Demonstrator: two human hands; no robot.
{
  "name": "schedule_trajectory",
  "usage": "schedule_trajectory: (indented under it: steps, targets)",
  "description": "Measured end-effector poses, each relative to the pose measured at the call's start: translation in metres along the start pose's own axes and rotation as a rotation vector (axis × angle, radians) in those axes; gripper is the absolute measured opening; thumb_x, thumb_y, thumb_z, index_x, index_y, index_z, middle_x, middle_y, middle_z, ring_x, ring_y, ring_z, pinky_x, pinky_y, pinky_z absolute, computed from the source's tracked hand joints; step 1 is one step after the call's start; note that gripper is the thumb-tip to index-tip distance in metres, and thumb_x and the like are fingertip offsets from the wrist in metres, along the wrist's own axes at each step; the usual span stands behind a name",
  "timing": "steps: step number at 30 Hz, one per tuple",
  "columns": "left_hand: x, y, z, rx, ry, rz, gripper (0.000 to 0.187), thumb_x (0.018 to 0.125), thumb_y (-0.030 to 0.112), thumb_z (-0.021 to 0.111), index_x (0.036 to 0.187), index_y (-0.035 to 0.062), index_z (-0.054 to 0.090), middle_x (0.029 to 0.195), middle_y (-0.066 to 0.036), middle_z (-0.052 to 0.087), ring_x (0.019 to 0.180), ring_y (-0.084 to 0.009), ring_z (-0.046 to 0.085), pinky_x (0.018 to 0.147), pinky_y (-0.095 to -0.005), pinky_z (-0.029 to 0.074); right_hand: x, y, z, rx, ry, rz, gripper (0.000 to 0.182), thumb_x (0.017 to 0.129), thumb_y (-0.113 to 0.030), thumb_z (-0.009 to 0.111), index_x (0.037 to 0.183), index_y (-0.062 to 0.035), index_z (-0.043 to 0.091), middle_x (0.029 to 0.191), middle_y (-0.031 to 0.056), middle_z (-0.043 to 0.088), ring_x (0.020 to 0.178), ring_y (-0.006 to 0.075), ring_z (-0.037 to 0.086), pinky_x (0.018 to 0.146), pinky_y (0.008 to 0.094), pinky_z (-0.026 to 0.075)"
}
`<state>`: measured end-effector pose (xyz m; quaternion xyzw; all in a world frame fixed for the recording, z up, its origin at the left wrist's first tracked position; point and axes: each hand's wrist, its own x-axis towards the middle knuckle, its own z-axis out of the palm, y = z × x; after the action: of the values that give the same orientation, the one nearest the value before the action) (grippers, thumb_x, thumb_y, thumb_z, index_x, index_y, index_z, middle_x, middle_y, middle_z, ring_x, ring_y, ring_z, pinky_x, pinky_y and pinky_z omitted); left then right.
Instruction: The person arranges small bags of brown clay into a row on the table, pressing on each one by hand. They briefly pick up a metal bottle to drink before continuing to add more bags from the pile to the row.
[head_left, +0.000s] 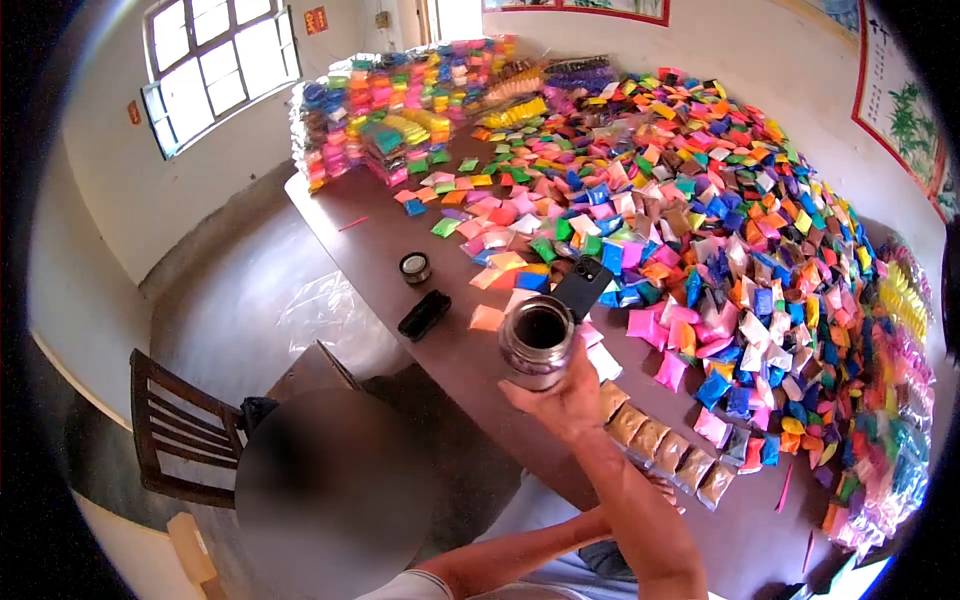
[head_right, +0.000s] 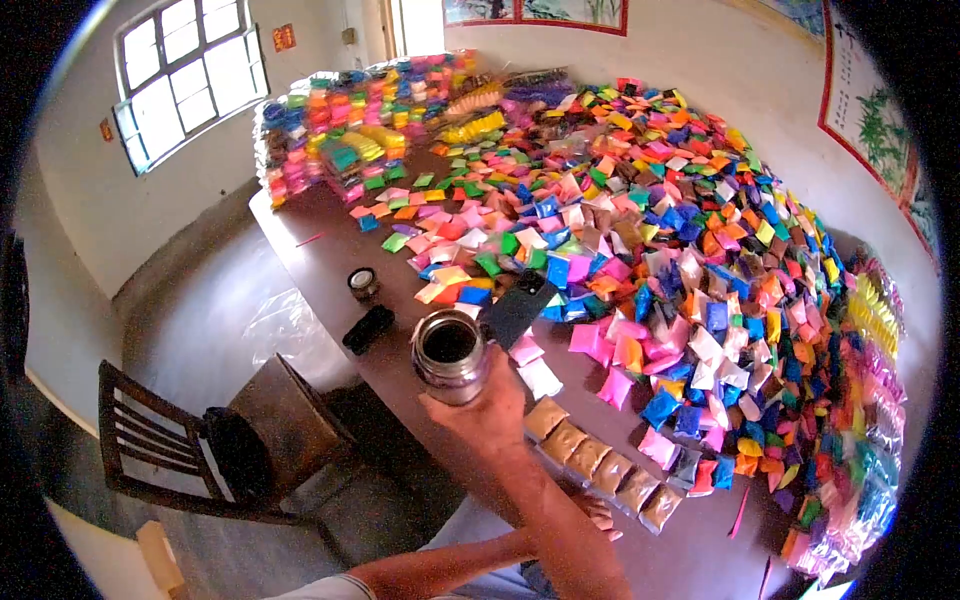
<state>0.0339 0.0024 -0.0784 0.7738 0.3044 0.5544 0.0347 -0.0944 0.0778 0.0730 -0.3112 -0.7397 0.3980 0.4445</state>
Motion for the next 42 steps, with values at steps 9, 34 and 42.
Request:
schedule_trajectory:
  steps: [9, 34, 42]
  targets:
    - [-0.028, 0.016, -0.021, -0.227, -0.22, -0.316, 0.015, 0.099, 0.024, 0.056, 0.108, 0.0122, 0.059, 0.091, 0.001, 0.057, 0.079, -0.014, 0.055, 0.072, -0.0345, 0.049, -0.058, -0.089, -0.087, 0.155, -0.234, -0.004, 0.093, 0.056, -0.038, 0.092, 0.13, -0.0016, 0.049, 0.12, 0.0157, 0.064, 0.111, 0.0328, 0.064, 0.095, 0.0412, 0.049]
    - [-0.054, 0.025, -0.064, -0.125, -0.371, -0.537, 0.016, 0.097, 0.024, 0.058, 0.103, 0.0095, 0.06, 0.089, -0.003, 0.058, 0.078, -0.0194, 0.056, 0.071, -0.0368, 0.049, -0.09, -0.175, -0.102, 0.322, 0.195, -0.713, 0.039, 0.095, -0.033, 0.053, 0.117, -0.001, 0.055, 0.121, 0.0288, 0.06, 0.11, 0.0432, 0.059, 0.094, 0.053, 0.048]
    - [-0.057, 0.024, -0.07, -0.101, -0.387, -0.555, 0.017, 0.097, 0.025, 0.059, 0.101, 0.0086, 0.06, 0.088, -0.005, 0.059, 0.078, -0.0211, 0.057, 0.071, -0.0375, 0.049, -0.09, -0.169, -0.131, 0.284, 0.078, -0.731, 0.039, 0.094, -0.03, 0.053, 0.12, -0.0013, 0.055, 0.127, 0.0279, 0.057, 0.115, 0.0416, 0.056, 0.099, 0.0517, 0.045]
